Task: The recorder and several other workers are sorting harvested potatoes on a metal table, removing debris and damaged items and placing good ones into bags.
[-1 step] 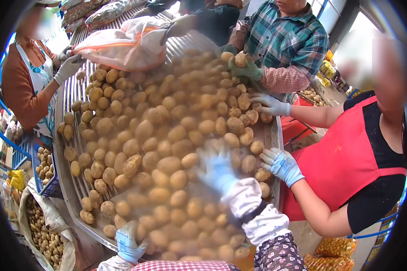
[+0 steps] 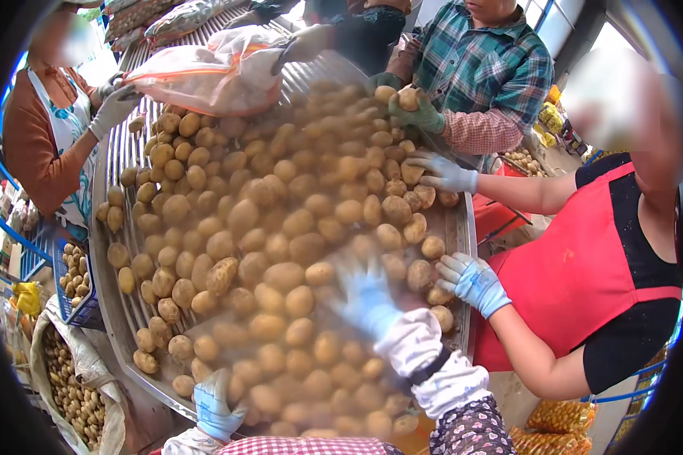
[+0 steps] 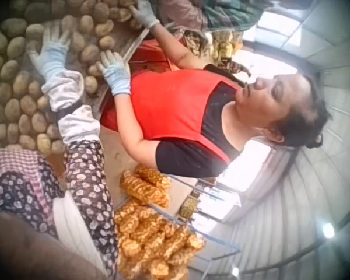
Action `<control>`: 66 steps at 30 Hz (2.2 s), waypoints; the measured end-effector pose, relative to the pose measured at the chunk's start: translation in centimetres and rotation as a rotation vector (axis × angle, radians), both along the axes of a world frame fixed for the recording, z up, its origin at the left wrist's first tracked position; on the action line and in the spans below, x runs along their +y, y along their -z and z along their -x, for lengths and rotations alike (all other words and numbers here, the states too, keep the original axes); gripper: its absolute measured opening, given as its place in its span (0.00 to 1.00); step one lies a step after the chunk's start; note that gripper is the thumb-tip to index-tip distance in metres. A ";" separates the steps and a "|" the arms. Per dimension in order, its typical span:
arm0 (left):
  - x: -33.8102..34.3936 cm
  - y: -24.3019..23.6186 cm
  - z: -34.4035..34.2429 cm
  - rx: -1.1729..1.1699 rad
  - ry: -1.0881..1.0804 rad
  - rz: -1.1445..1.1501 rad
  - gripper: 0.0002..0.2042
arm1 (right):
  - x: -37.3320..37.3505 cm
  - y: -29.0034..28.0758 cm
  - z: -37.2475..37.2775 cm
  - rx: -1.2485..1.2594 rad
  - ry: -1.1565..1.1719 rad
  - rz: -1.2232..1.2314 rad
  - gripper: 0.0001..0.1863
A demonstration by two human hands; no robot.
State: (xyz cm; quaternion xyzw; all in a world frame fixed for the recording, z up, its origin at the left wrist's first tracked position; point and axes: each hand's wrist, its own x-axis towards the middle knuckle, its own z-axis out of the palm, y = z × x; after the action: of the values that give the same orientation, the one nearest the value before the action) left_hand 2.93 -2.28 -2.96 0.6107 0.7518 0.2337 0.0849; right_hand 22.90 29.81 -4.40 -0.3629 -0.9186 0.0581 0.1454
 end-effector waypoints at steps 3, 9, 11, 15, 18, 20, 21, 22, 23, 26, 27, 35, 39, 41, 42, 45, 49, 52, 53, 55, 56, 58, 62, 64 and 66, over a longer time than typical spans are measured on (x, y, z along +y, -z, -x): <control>0.4 -0.2 0.2 -0.051 0.019 0.020 0.37 | -4.7 -0.5 -4.6 -0.085 -0.124 0.145 0.38; 0.3 0.1 0.2 -0.027 0.009 -0.027 0.35 | -11.8 -1.2 -11.3 -0.223 0.018 0.253 0.41; 0.4 0.4 0.2 -0.002 0.008 -0.053 0.39 | -13.5 -0.8 -12.1 -0.166 0.103 0.267 0.42; 1.0 0.2 -0.1 -0.003 0.002 -0.085 0.35 | -14.1 0.2 -11.2 -0.171 0.214 0.223 0.44; 1.2 -0.1 0.0 -0.091 -0.033 0.048 0.36 | -14.2 1.0 -10.5 -0.167 0.246 0.163 0.44; 1.2 0.4 0.1 -0.102 -0.026 0.042 0.36 | -15.8 1.4 -11.3 -0.145 0.267 0.187 0.44; 1.1 0.5 0.2 -0.090 -0.019 0.032 0.37 | -17.1 1.8 -12.5 -0.143 0.247 0.198 0.46; 1.0 0.5 0.3 -0.079 -0.014 0.023 0.37 | -17.8 2.3 -13.6 -0.141 0.225 0.210 0.48; 1.0 0.0 0.2 -0.067 -0.013 0.045 0.37 | -18.0 2.0 -14.5 -0.230 0.246 0.163 0.49; 0.9 0.0 0.3 -0.038 -0.027 0.036 0.37 | -17.1 2.0 -15.1 -0.241 0.298 0.153 0.47; 0.9 -0.2 0.4 -0.063 0.004 0.019 0.37 | -17.5 2.5 -14.5 -0.240 0.281 0.157 0.47; 2.5 -0.5 -0.7 -2.310 0.009 -0.385 0.23 | -21.0 1.3 -8.2 -0.099 0.069 0.126 0.37; 1.3 -2.4 -0.3 -1.888 -0.111 0.019 0.36 | -18.1 0.9 -12.3 -0.143 0.269 0.071 0.36; 1.4 -2.0 -0.5 -2.005 -0.167 -0.002 0.36 | -17.6 0.9 -13.3 -0.201 0.362 0.022 0.35; 1.6 -1.7 -0.6 -2.118 -0.216 -0.010 0.36 | -18.0 1.4 -13.3 -0.207 0.355 0.018 0.35; 1.0 4.2 -0.5 -1.711 0.098 -0.173 0.35 | -20.8 -1.3 -8.0 0.012 0.168 0.203 0.38; 2.1 -2.1 -0.9 -1.433 0.002 -0.172 0.44 | -22.2 2.2 -6.2 -0.160 0.132 0.159 0.39; 2.3 -3.6 -1.5 -1.377 -0.065 -0.172 0.52 | -21.5 3.2 -6.3 -0.010 0.205 0.190 0.37; 2.1 -2.3 -0.7 -0.860 -0.010 -0.276 0.50 | -21.5 2.8 -5.8 -0.017 0.210 0.171 0.37; 2.3 -2.6 0.0 -0.341 0.112 -0.442 0.56 | -21.0 2.0 -5.9 -0.041 0.233 0.155 0.36; 2.1 -2.9 -0.3 -0.285 0.061 -0.391 0.55 | -20.7 2.0 -6.3 -0.015 0.229 0.149 0.36; 2.3 -2.4 -0.3 -0.332 0.020 -0.432 0.49 | -20.1 2.2 -6.6 0.023 0.261 0.127 0.36; 1.1 -1.5 0.7 -0.509 -0.059 -0.426 0.49 | -21.2 1.6 -3.8 0.054 0.263 0.098 0.38; 0.9 -3.7 0.9 -0.954 -0.252 -0.221 0.45 | -22.1 0.0 -2.0 -0.066 -0.009 0.256 0.40; 0.7 -4.2 2.2 -1.404 -0.326 -0.174 0.36 | -22.6 0.6 -1.4 -0.233 -0.090 0.156 0.42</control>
State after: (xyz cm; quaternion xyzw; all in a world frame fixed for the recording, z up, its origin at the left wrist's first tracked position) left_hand 0.73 -1.60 1.28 0.2012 0.5802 0.6392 0.4630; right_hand 24.31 7.20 -5.05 -0.3358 -0.9373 0.0930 0.0063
